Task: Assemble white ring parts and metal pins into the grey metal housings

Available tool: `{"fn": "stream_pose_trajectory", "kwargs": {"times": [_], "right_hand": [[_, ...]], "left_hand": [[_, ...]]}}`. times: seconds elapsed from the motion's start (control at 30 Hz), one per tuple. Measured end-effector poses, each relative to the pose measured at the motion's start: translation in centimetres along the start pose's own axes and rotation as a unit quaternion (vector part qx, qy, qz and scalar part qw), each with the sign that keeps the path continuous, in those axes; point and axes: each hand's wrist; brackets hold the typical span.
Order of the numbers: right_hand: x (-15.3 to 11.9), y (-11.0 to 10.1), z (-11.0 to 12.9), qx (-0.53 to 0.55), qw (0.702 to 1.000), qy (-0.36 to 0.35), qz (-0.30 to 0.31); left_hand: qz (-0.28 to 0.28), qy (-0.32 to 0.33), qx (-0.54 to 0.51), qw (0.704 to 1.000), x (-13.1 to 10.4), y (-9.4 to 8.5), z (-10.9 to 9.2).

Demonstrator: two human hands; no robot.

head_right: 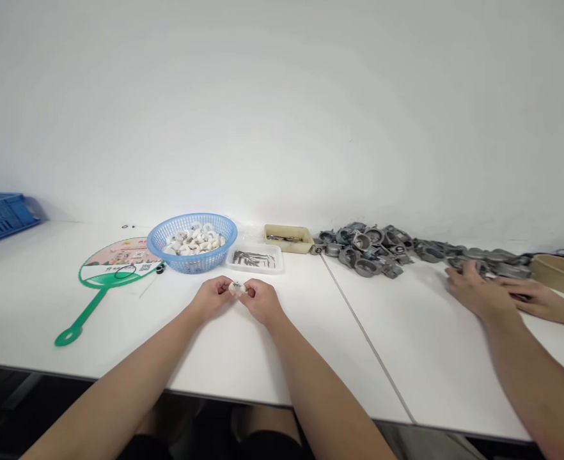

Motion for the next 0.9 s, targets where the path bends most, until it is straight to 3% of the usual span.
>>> {"fn": "stream_pose_trajectory", "kwargs": {"times": [0.9], "right_hand": [[-0.31, -0.38, 0.12, -0.041, 0.999, -0.029, 0.004]], "left_hand": [[0.009, -0.004, -0.108, 0.994, -0.38, 0.39, -0.78]]}}
Point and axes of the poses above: each hand's wrist, its own x-axis towards the middle knuckle, its own y-axis out of the palm, z = x × y, and after that the axes turned 7 degrees about x, right-handed
